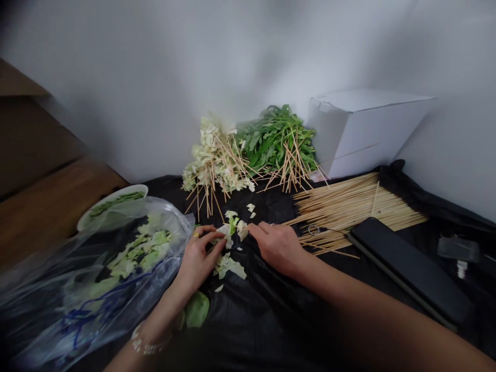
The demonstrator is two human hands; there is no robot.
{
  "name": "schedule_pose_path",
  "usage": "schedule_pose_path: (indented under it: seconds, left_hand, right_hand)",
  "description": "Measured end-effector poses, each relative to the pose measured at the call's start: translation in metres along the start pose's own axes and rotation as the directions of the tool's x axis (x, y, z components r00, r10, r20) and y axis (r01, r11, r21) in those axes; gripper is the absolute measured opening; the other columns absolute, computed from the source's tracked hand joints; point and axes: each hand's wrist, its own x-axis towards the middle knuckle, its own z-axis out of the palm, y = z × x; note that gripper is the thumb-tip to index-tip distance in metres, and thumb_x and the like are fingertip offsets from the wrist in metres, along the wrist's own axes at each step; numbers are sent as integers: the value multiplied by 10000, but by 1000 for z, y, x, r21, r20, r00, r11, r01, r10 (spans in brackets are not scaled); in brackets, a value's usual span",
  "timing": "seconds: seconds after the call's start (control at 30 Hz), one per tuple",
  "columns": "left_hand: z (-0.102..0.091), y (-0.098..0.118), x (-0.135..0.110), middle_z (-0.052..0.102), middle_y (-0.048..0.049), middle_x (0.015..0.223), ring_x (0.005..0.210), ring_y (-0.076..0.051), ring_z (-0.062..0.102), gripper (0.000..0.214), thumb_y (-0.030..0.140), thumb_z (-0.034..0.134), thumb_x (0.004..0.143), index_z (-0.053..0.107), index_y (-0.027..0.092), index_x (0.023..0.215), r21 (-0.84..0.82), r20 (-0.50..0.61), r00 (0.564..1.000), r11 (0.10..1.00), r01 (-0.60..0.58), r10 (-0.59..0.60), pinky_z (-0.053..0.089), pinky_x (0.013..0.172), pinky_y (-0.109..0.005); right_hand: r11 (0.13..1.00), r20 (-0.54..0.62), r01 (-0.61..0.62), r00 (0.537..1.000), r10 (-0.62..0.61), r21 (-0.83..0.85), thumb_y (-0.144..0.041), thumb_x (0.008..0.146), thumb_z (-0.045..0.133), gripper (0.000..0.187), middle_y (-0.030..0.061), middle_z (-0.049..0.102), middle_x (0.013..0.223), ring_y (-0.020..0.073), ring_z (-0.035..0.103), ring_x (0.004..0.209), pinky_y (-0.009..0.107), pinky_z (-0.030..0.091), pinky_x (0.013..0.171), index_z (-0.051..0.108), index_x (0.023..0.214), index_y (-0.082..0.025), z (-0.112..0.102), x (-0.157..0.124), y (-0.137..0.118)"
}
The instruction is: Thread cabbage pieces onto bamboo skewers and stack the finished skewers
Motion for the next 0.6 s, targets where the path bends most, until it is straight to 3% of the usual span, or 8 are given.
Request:
schedule_pose_path:
  seconds: [0.2, 0.27, 0.4, 0.53, 0.6]
  left_hand:
    - [-3, 4, 2, 577, -33, 870, 839, -188, 603, 51, 176, 670, 769, 646, 191, 726, -114, -98, 993, 992, 60, -71, 487, 809, -334]
    - [-3, 1, 2, 591, -29, 877, 842, -180, 613, 42, 166, 654, 778, 637, 190, 809, -204, -144, 982, 975, 90, -121, 490, 812, -325]
    - [-5, -1, 4, 618, -67, 1045, 873, -169, 644, 271, 247, 659, 818, 644, 190, 1082, -412, -206, 946, 899, 148, -250, 516, 809, -313]
    - [-9, 6, 7, 642, -96, 1142, 1073, -222, 616, 173, 300, 696, 801, 724, 184, 927, -426, -257, 936, 898, 114, -241, 489, 916, -342]
    - [-10, 11, 6, 690, -76, 1051, 1003, -212, 642, 166, 300, 703, 796, 726, 191, 919, -490, -219, 937, 861, 135, -271, 500, 895, -336]
  right_hand:
    - [1000, 0, 0, 1000, 0, 0, -155, 947, 454, 265, 4, 672, 769, 104, 547, 591, 262, 324, 571, 675, 1091, -179, 2, -1, 1]
    - [1000, -5, 6, 1000, -6, 0, -148, 940, 456, 267, 6, 673, 773, 104, 547, 595, 261, 329, 575, 673, 1093, -178, 3, -1, 1]
    - [999, -12, 37, 999, -37, 2, -156, 935, 461, 259, 7, 667, 764, 114, 553, 595, 270, 339, 569, 670, 1089, -171, 3, -1, 1]
    - [998, -10, 62, 998, -62, 7, -154, 932, 460, 257, 7, 659, 756, 114, 551, 591, 272, 338, 560, 665, 1088, -163, 3, -1, 0]
    - [998, -15, 67, 998, -67, 8, -157, 934, 455, 258, 4, 651, 740, 112, 544, 584, 270, 335, 557, 663, 1085, -163, 3, -1, 0]
